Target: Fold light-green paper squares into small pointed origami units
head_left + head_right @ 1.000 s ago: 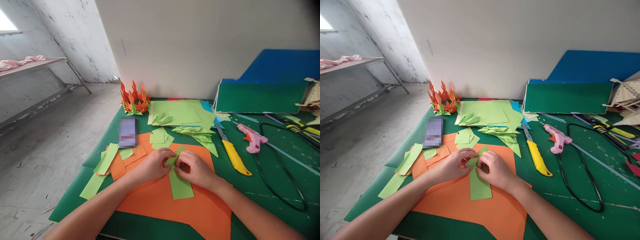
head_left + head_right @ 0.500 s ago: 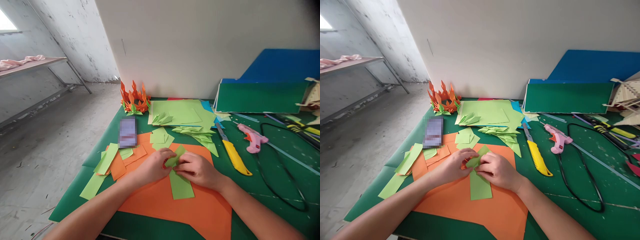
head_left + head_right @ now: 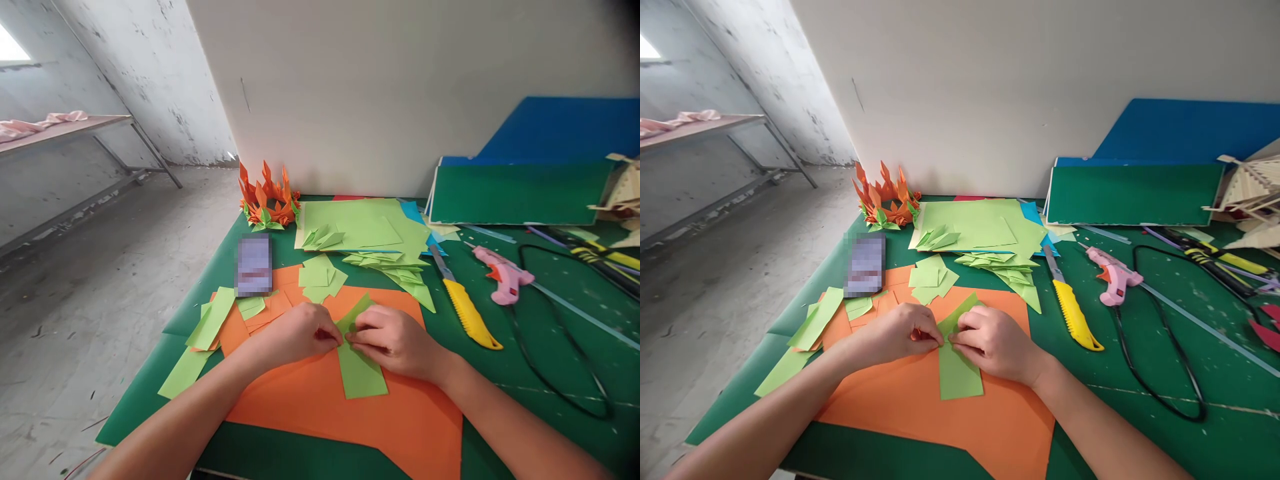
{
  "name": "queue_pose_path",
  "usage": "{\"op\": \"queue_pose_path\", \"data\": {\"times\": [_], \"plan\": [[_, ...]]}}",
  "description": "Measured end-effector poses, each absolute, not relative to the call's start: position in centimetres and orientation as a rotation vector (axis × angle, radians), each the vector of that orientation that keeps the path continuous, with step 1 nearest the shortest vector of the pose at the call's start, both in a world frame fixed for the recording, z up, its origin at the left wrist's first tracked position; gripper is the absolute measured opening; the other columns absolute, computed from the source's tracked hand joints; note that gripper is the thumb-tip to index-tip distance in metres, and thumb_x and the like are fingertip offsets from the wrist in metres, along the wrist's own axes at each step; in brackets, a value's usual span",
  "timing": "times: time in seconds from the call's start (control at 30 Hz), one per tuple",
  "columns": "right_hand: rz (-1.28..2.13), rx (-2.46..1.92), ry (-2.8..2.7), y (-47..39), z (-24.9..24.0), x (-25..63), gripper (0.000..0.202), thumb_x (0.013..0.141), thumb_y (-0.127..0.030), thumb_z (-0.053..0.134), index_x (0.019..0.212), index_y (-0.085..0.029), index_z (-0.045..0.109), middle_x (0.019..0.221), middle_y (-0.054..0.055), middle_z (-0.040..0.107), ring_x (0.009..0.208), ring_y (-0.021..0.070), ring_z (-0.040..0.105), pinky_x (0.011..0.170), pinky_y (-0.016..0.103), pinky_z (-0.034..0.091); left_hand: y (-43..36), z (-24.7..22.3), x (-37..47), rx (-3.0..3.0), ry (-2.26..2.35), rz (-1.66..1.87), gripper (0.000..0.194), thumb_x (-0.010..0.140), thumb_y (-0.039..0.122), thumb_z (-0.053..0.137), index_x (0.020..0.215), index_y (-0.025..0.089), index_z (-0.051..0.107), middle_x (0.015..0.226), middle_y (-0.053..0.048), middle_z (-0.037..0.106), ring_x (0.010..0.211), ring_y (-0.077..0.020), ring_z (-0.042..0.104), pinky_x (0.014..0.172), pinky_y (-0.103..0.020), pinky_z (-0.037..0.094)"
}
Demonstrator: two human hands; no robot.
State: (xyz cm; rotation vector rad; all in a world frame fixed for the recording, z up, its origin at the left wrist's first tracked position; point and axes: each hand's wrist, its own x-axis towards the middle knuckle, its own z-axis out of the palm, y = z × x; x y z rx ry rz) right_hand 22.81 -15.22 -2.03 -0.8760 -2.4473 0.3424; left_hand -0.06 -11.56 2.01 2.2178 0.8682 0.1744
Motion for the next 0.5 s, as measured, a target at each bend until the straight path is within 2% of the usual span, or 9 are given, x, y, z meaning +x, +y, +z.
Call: {"op": "queue_pose_path", "data": {"times": [0.3, 0.5], "plan": [[0.351, -0.880, -2.458, -15.2, -2.0, 22.8, 0.024, 0.096, -0.022, 0.050, 0.088, -0.018, 0.072, 0.080, 0.006, 0.064, 0.072, 0.0169, 0.051, 0.062, 0.030, 0.038, -11.9, 2.4, -0.1, 2.346, 0.828, 0.086, 0.028, 0.085, 0.009, 0.059, 0.099, 0.025, 0.076, 0.081, 0.000, 0.065, 0.070, -0.0098, 0.058, 0.063, -0.018, 0.041], [0.350, -0.883, -2.452, -15.2, -1.9, 22.7, 0.025, 0.096, -0.021, 0.049, 0.086, -0.018, 0.072, 0.080, 0.007, 0.065, 0.072, 0.0171, 0.052, 0.062, 0.030, 0.038, -12.7, 2.9, 0.0, 2.572, 0.861, -0.079, 0.026, 0.095, 0.016, 0.049, 0.092, 0.024, 0.073, 0.074, 0.001, 0.055, 0.058, -0.0089, 0.050, 0.052, -0.022, 0.032]]}}
